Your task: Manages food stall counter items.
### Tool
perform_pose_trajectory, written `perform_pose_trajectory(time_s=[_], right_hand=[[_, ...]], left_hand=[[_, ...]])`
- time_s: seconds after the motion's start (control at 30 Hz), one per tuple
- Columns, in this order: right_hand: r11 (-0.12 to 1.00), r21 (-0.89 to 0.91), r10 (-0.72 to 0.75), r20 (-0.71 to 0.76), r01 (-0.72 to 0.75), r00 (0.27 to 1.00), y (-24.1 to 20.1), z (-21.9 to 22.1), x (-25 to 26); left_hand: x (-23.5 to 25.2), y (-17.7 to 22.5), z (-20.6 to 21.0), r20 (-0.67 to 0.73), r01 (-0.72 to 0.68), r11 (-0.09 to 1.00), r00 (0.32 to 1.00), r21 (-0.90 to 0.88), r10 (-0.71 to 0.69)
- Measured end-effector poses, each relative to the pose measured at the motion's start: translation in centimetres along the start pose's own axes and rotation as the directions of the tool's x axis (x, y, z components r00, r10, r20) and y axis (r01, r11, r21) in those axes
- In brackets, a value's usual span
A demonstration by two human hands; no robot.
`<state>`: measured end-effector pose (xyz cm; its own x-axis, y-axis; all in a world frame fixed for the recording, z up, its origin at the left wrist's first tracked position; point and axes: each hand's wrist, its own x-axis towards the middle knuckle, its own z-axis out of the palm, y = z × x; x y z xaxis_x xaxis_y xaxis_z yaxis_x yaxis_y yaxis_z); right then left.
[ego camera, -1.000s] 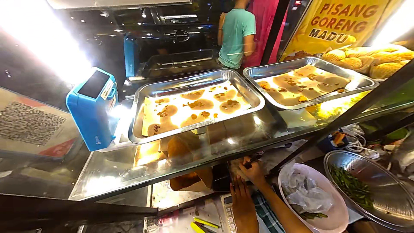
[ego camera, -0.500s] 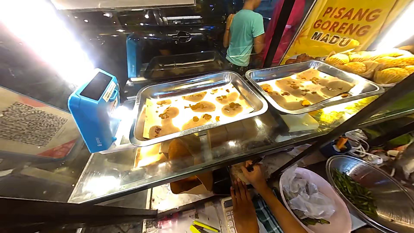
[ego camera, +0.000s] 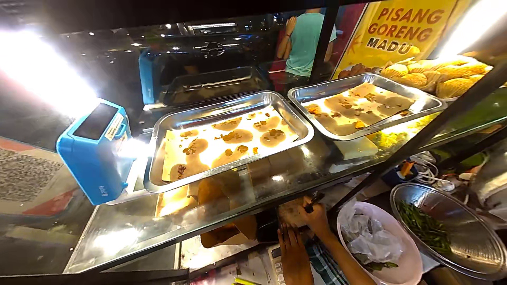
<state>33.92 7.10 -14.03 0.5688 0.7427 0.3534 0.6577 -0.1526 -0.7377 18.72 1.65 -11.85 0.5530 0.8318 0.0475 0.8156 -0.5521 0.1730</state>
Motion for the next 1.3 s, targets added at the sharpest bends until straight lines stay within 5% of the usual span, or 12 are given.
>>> perform_pose_trajectory(time_s=[0.27, 1.3], right_hand=[[0.995, -0.003, -0.099, -0.066, 0.099, 0.993, 1.1, 0.8, 0.2], [0.991, -0.088, -0.117, -0.155, 0.104, 0.981, 0.7, 0.9, 0.2]], left_hand=[[0.0, 0.5, 0.6, -0.015, 0.020, 0.999, 1.000, 0.042, -0.019], [-0.1, 0.4, 0.5, -0.037, 0.019, 0.997, 0.999, 0.081, -0.016]])
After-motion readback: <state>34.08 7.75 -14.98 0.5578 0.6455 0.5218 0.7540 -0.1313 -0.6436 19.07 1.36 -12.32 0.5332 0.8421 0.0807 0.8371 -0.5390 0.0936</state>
